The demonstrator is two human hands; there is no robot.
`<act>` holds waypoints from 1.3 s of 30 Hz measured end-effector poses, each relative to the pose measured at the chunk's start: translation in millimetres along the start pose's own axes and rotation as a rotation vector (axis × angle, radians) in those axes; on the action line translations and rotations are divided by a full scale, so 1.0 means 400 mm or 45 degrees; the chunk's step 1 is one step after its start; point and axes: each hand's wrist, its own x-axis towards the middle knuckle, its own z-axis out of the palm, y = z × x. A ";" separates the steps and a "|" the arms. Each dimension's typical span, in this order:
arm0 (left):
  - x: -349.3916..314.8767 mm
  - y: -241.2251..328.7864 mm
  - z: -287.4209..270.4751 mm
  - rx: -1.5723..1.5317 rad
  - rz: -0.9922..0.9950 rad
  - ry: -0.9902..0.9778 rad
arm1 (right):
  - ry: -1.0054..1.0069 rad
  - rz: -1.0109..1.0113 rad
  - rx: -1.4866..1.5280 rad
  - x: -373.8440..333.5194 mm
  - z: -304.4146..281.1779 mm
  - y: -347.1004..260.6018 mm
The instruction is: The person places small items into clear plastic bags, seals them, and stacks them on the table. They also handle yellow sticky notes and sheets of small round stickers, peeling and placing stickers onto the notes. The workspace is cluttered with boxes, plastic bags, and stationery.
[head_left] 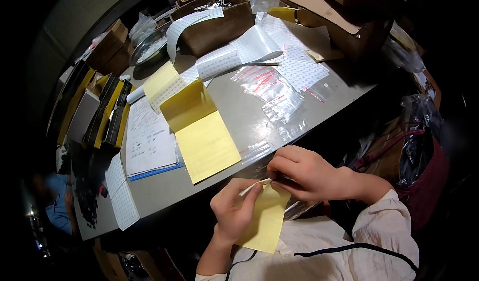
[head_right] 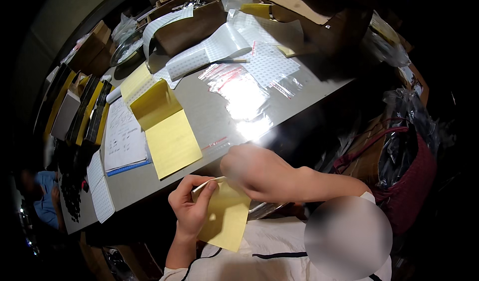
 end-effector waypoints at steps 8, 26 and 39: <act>0.022 -0.012 0.022 -0.079 -0.275 -0.011 | 0.074 -0.284 -0.543 -0.031 0.009 -0.007; 0.020 -0.025 -0.012 -0.441 -0.423 0.086 | -0.286 0.721 -0.338 0.095 -0.209 0.265; -0.016 -0.037 -0.093 -0.525 -0.334 0.173 | -0.347 0.555 -0.707 0.066 -0.141 0.119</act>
